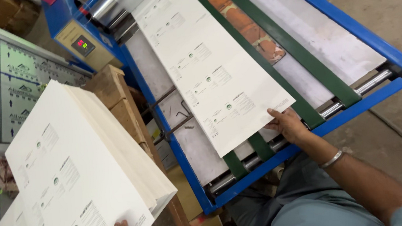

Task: The person repeatedly picks up single sheets of paper from a stack and places them onto a conveyor belt to feed them into a processing machine. The person handles the paper by hand, maintaining a consistent rhythm throughout the clip.

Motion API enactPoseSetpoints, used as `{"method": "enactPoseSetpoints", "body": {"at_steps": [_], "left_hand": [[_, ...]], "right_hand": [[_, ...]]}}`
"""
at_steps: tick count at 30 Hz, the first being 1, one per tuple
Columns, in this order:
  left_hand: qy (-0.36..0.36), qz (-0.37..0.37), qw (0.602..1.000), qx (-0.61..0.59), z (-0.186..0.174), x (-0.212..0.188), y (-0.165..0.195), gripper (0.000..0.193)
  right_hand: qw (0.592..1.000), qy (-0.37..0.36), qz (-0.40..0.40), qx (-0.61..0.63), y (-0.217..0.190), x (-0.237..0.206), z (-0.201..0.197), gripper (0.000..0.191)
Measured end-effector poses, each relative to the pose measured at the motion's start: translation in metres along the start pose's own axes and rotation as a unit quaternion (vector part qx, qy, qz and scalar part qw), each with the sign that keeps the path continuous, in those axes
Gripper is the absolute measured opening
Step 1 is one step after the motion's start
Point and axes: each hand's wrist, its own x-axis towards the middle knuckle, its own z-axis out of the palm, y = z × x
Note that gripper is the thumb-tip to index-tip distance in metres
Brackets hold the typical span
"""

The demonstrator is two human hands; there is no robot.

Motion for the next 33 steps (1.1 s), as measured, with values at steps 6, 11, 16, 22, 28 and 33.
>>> {"method": "enactPoseSetpoints", "body": {"at_steps": [6,11,16,22,28,33], "left_hand": [[-0.161,-0.098,0.982,0.027,0.010,-0.017,-0.028,0.052],[-0.205,-0.124,0.970,0.042,0.007,-0.003,-0.031,0.051],[-0.142,-0.119,0.982,0.027,0.009,-0.012,-0.030,0.046],[-0.228,-0.061,0.966,0.102,0.011,-0.002,-0.034,0.050],[0.004,-0.066,0.997,0.041,-0.031,0.019,0.061,0.044],[0.010,-0.186,0.975,0.122,-0.060,0.048,0.129,0.043]], "right_hand": [[0.996,0.008,0.043,-0.075,0.008,-0.021,-0.020,0.044],[0.995,0.029,0.014,-0.097,0.013,-0.049,-0.035,0.039],[0.990,0.052,-0.047,-0.124,0.018,-0.068,-0.048,0.032],[0.990,0.029,-0.074,-0.120,0.032,-0.073,-0.059,0.027],[0.991,0.043,-0.064,-0.112,0.034,-0.071,-0.060,0.024],[0.989,0.042,-0.065,-0.127,0.032,-0.072,-0.057,0.024]]}}
